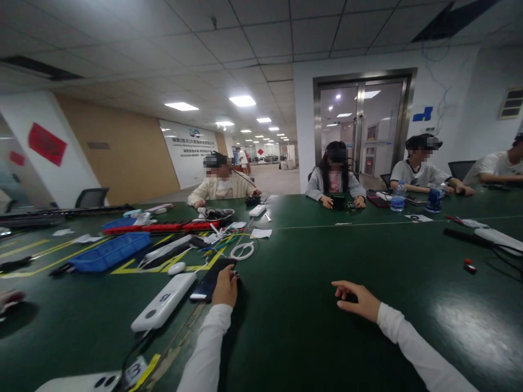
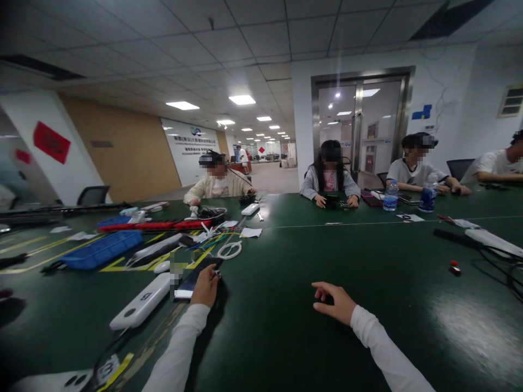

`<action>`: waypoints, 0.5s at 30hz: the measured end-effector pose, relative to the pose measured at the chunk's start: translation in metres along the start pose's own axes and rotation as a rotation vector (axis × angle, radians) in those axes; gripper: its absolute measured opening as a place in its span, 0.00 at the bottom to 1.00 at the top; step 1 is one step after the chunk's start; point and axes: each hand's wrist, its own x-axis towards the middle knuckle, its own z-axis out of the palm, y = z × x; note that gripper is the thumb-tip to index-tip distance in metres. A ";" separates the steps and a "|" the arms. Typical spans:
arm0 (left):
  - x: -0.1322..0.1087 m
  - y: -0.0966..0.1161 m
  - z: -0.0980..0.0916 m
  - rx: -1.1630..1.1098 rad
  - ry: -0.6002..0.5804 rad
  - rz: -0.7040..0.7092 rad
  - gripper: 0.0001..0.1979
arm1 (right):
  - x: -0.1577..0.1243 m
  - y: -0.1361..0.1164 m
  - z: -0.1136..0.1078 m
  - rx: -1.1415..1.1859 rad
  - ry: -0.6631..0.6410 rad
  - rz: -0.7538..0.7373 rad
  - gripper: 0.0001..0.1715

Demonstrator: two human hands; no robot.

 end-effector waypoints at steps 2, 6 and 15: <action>0.002 -0.010 -0.001 0.022 0.043 -0.029 0.18 | -0.001 -0.001 0.000 -0.006 -0.004 -0.001 0.28; 0.003 -0.019 -0.001 0.066 0.063 -0.107 0.19 | -0.002 -0.006 0.000 -0.015 -0.006 0.014 0.27; 0.000 -0.019 0.005 0.123 0.027 -0.069 0.19 | 0.000 -0.002 0.000 -0.026 -0.014 0.028 0.26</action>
